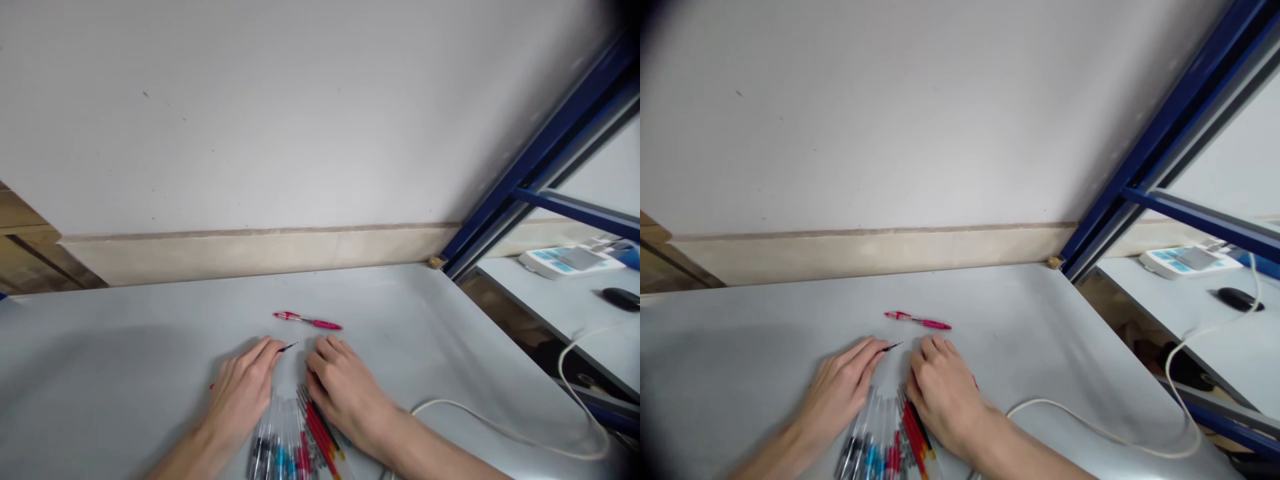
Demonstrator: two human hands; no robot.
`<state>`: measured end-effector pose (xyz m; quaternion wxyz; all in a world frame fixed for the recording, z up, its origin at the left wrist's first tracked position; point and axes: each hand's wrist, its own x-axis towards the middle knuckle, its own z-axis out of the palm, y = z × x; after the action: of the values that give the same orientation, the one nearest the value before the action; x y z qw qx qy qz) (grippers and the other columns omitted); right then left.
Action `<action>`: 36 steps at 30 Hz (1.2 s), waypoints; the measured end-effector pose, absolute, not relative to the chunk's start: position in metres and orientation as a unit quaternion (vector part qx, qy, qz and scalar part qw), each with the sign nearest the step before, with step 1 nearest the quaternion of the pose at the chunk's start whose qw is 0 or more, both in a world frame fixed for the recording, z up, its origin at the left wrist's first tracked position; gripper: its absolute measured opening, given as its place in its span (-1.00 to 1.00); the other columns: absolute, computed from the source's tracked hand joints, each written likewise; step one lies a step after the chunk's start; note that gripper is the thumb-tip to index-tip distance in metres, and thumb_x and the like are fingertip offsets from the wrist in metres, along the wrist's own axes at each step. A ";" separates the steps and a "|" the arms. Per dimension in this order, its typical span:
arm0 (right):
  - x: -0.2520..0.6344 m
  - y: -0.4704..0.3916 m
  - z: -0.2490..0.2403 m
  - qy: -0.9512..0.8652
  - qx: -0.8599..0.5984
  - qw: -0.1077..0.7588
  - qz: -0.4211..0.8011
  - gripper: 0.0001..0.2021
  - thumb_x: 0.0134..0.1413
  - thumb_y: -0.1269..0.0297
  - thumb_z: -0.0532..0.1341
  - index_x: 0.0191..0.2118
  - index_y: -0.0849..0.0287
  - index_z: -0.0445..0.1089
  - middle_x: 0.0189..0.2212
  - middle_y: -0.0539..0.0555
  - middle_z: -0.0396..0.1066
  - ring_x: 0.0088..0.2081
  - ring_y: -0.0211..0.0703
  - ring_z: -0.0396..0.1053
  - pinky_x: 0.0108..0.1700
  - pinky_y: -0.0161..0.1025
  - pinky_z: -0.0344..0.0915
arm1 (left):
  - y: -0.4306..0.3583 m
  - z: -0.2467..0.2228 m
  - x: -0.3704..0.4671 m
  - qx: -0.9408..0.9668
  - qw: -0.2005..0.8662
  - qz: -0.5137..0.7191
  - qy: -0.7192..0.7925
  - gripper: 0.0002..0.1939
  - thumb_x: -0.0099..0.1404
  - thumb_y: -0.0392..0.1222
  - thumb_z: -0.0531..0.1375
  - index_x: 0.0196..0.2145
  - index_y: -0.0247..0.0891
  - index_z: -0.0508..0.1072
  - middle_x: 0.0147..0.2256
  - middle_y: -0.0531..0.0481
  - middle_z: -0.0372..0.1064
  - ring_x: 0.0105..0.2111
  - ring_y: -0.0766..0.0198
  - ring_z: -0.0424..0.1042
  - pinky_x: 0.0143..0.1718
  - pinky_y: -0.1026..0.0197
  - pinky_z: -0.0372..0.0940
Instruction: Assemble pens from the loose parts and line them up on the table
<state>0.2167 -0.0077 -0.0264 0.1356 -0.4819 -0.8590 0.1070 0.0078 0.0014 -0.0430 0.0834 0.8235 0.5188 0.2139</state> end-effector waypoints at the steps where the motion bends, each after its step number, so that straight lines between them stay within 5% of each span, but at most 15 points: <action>1: 0.216 -0.006 -0.026 -0.858 -0.482 0.136 0.112 -0.86 0.26 0.40 0.13 -0.35 0.18 0.35 -0.28 0.10 0.36 -0.23 -0.05 0.26 -0.10 -0.11 0.23 | 0.001 -0.043 0.008 0.823 0.088 0.213 0.519 -0.69 0.49 -0.29 -0.07 -0.04 -0.11 0.43 -0.16 -0.02 0.52 -0.26 0.18 0.55 -0.27 0.21 0.34; 11: 0.220 0.009 -0.015 -0.805 -0.452 0.283 0.261 -0.75 0.09 0.50 0.18 -0.55 0.18 0.19 -0.47 -0.02 0.28 -0.32 -0.18 0.26 -0.04 -0.16 0.19 | 0.000 -0.040 0.009 0.816 0.110 0.220 0.524 -0.70 0.48 -0.32 -0.06 -0.06 -0.12 0.43 -0.18 -0.02 0.53 -0.25 0.18 0.54 -0.27 0.21 0.30; 22: 0.269 0.036 -0.009 -0.556 -0.487 0.483 0.469 -0.70 0.22 0.08 0.25 -0.41 0.20 0.43 -0.50 -0.04 0.27 -0.41 -0.22 0.19 -0.30 -0.27 0.10 | 0.003 -0.034 0.012 0.811 0.128 0.206 0.533 -0.75 0.50 -0.28 -0.07 -0.09 -0.12 0.39 -0.26 0.03 0.53 -0.32 0.19 0.53 -0.36 0.23 0.20; 36: 0.267 0.033 -0.017 -0.539 -0.485 0.476 0.497 -0.72 0.20 0.07 0.28 -0.31 0.23 0.47 -0.46 0.07 0.50 -0.39 -0.20 0.25 -0.30 -0.27 0.14 | -0.001 -0.030 0.009 0.820 0.188 0.198 0.502 -0.72 0.54 -0.16 -0.12 -0.03 -0.10 0.36 -0.18 0.02 0.50 -0.25 0.19 0.51 -0.24 0.19 0.27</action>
<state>0.2671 0.0331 -0.0168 0.4760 -0.4854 -0.5391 0.4971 0.0086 -0.0008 -0.0304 0.1876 0.8204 0.5025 0.1979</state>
